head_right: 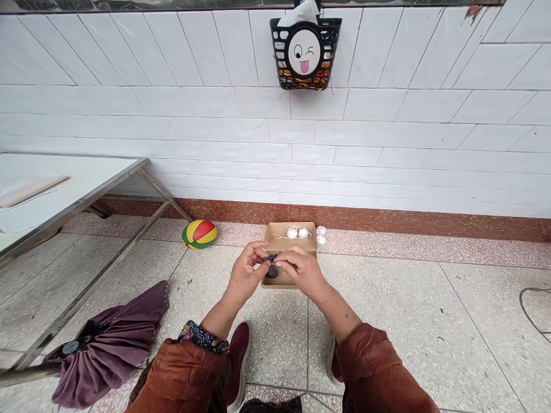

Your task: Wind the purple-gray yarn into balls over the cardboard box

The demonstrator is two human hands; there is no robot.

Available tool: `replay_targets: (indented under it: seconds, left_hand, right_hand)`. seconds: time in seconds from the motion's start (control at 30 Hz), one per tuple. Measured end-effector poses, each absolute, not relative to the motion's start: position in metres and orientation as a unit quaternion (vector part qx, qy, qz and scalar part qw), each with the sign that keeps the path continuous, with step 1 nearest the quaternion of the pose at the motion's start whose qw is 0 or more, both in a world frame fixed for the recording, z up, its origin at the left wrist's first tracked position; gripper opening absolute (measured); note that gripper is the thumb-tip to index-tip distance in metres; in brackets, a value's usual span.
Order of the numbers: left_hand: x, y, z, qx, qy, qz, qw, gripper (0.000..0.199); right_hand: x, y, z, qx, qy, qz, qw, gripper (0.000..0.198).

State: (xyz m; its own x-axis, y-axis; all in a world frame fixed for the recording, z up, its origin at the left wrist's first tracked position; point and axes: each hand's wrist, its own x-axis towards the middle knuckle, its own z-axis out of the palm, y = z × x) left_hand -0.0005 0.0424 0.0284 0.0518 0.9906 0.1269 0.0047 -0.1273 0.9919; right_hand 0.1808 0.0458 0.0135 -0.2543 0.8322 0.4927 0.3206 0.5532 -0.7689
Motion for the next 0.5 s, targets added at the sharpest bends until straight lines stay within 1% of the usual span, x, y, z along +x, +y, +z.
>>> replay_targets:
  seconds: [0.13, 0.2, 0.27, 0.4, 0.5]
  left_hand:
    - [0.000, 0.038, 0.032, 0.553, 0.402, 0.467, 0.560, 0.039]
    - [0.000, 0.037, 0.034, 0.528, 0.373, 0.473, 0.599, 0.043]
    - [-0.001, 0.037, 0.036, 0.498, 0.358, 0.496, 0.614, 0.045]
    - [-0.003, 0.041, 0.036, 0.450, 0.381, 0.549, 0.592, 0.042]
    - [-0.006, 0.044, 0.032, 0.454, 0.432, 0.555, 0.546, 0.037]
  right_hand:
    - [0.183, 0.058, 0.010, -0.403, -0.727, 0.281, 0.480, 0.017]
    - [0.181, 0.061, 0.005, -0.403, -0.727, 0.297, 0.470, 0.018]
    - [0.177, 0.060, -0.002, -0.405, -0.733, 0.310, 0.450, 0.019]
    - [0.166, 0.049, -0.006, -0.401, -0.756, 0.307, 0.417, 0.020]
    - [0.163, 0.040, 0.002, -0.381, -0.768, 0.289, 0.426, 0.020]
